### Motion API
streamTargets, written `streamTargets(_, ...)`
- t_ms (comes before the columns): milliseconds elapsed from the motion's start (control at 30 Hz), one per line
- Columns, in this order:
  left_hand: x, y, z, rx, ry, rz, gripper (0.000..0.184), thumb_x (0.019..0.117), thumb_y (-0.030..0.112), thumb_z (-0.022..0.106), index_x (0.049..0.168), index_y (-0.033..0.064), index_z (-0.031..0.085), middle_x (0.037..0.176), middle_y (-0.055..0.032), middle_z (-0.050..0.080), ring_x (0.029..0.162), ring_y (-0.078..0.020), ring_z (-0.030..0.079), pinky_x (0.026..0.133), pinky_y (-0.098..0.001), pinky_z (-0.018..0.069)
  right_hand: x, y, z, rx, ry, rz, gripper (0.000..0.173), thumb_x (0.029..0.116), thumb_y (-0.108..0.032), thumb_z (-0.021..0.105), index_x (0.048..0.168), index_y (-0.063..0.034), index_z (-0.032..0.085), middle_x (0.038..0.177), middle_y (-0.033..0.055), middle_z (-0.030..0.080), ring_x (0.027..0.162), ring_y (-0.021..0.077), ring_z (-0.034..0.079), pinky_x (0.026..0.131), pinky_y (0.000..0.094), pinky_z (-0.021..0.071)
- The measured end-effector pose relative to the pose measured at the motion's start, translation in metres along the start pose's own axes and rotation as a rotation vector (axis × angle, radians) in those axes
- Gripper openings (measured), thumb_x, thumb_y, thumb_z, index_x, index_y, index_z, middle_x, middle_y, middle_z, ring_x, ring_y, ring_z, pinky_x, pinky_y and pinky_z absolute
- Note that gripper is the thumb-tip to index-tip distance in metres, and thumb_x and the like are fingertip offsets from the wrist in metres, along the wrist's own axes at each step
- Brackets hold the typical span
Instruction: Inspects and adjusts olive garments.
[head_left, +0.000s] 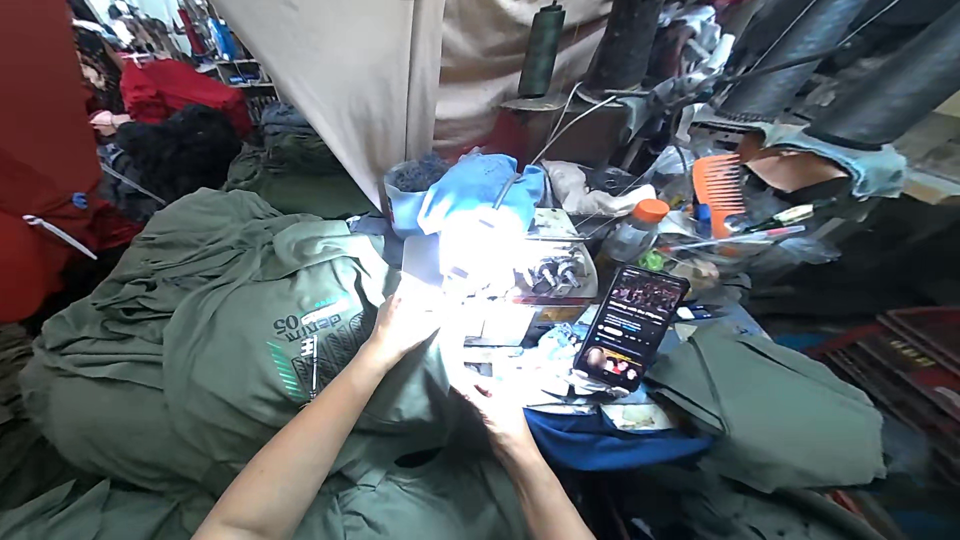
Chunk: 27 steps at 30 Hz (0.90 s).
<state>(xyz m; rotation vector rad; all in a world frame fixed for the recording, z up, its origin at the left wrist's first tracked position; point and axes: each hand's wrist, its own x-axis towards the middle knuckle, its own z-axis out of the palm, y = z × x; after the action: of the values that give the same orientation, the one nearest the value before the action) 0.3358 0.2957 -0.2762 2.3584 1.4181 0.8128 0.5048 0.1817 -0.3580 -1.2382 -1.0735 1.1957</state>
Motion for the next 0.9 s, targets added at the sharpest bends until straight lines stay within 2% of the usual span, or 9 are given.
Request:
streamTargets(100, 0.004, 0.002, 0.000, -0.009, -0.004, -0.093, 0.030, 0.0910, 0.030, 0.075, 0.106, 0.0038, 0.076, 0.110, -0.0173, 0.073, 0.107, -0.0331, 0.070, 0.094, -0.0572, 0.0535, 0.004, -0.006, 0.001, -0.004, 0.006, 0.017, 0.007, 0.0905, -0.011, 0.075, 0.090, -0.0044, 0.077, 0.082, 0.0005, 0.073, 0.078, 0.0040, 0.067, 0.077, 0.0237, 0.0553)
streamTargets(233, 0.013, 0.001, 0.000, -0.027, -0.023, -0.150, 0.026, 0.0911, 0.026, 0.074, 0.104, 0.0039, 0.076, 0.108, -0.0165, 0.073, 0.106, -0.0332, 0.070, 0.093, -0.0587, 0.0536, 0.009, -0.013, 0.001, -0.037, 0.026, 0.025, 0.012, 0.0913, -0.013, 0.075, 0.082, -0.0063, 0.075, 0.074, -0.0028, 0.068, 0.071, 0.0022, 0.062, 0.072, 0.0231, 0.0521)
streamTargets(433, 0.014, -0.003, 0.000, -0.073, -0.009, -0.091, 0.022, 0.0907, 0.023, 0.074, 0.102, 0.0045, 0.077, 0.106, -0.0156, 0.074, 0.104, -0.0320, 0.070, 0.093, -0.0580, 0.0535, 0.008, -0.017, 0.003, -0.024, 0.023, 0.008, 0.010, 0.0918, -0.012, 0.075, 0.084, -0.0057, 0.076, 0.077, -0.0011, 0.071, 0.076, 0.0035, 0.065, 0.077, 0.0253, 0.0541)
streamTargets(567, 0.041, -0.009, -0.011, 0.000, -0.162, -0.217, 0.026, 0.0954, 0.023, 0.070, 0.114, 0.0057, 0.074, 0.116, -0.0172, 0.072, 0.113, -0.0336, 0.068, 0.100, -0.0583, 0.0508, 0.024, -0.024, 0.013, -0.035, 0.093, 0.027, 0.012, 0.0925, -0.012, 0.074, 0.083, -0.0033, 0.074, 0.077, 0.0021, 0.069, 0.074, 0.0076, 0.064, 0.074, 0.0276, 0.0546)
streamTargets(633, 0.054, -0.008, -0.015, -0.029, -0.160, -0.260, 0.024, 0.0952, 0.025, 0.071, 0.113, 0.0083, 0.074, 0.112, -0.0150, 0.073, 0.108, -0.0310, 0.069, 0.096, -0.0574, 0.0530, 0.036, -0.030, 0.016, -0.116, 0.136, 0.029, 0.016, 0.0929, -0.015, 0.075, 0.081, -0.0040, 0.074, 0.074, 0.0033, 0.068, 0.072, 0.0101, 0.063, 0.072, 0.0313, 0.0531)
streamTargets(700, 0.062, -0.015, -0.012, -0.009, -0.109, -0.228, 0.022, 0.0916, 0.027, 0.073, 0.104, 0.0102, 0.075, 0.102, -0.0118, 0.074, 0.097, -0.0282, 0.071, 0.087, -0.0556, 0.0566, 0.046, -0.038, 0.021, -0.139, 0.188, 0.028, 0.011, 0.0904, -0.011, 0.076, 0.088, -0.0011, 0.073, 0.077, 0.0073, 0.068, 0.074, 0.0139, 0.065, 0.072, 0.0345, 0.0547)
streamTargets(800, 0.077, -0.024, -0.008, 0.030, -0.054, -0.168, 0.021, 0.0925, 0.021, 0.070, 0.105, 0.0051, 0.074, 0.107, -0.0162, 0.072, 0.103, -0.0321, 0.069, 0.091, -0.0553, 0.0552, 0.051, -0.043, 0.027, -0.028, 0.262, -0.027, 0.034, 0.0877, -0.007, 0.078, 0.118, 0.0001, 0.065, 0.098, 0.0116, 0.068, 0.089, 0.0162, 0.065, 0.077, 0.0349, 0.0558)
streamTargets(833, 0.078, -0.009, -0.017, 0.055, -0.095, -0.213, 0.022, 0.0952, 0.017, 0.067, 0.110, 0.0020, 0.073, 0.113, -0.0188, 0.071, 0.109, -0.0336, 0.067, 0.096, -0.0537, 0.0525, 0.053, -0.044, 0.028, -0.030, 0.265, -0.043, 0.040, 0.0887, -0.008, 0.077, 0.125, -0.0016, 0.063, 0.106, 0.0125, 0.068, 0.095, 0.0173, 0.065, 0.082, 0.0363, 0.0560)
streamTargets(900, 0.074, 0.039, -0.045, 0.131, -0.240, -0.322, 0.029, 0.1050, 0.011, 0.055, 0.128, -0.0029, 0.065, 0.136, -0.0217, 0.062, 0.133, -0.0351, 0.054, 0.116, -0.0520, 0.0360, 0.053, -0.044, 0.027, -0.089, 0.267, -0.032, 0.044, 0.0900, -0.009, 0.077, 0.130, 0.0000, 0.061, 0.114, 0.0178, 0.067, 0.102, 0.0238, 0.064, 0.088, 0.0438, 0.0537)
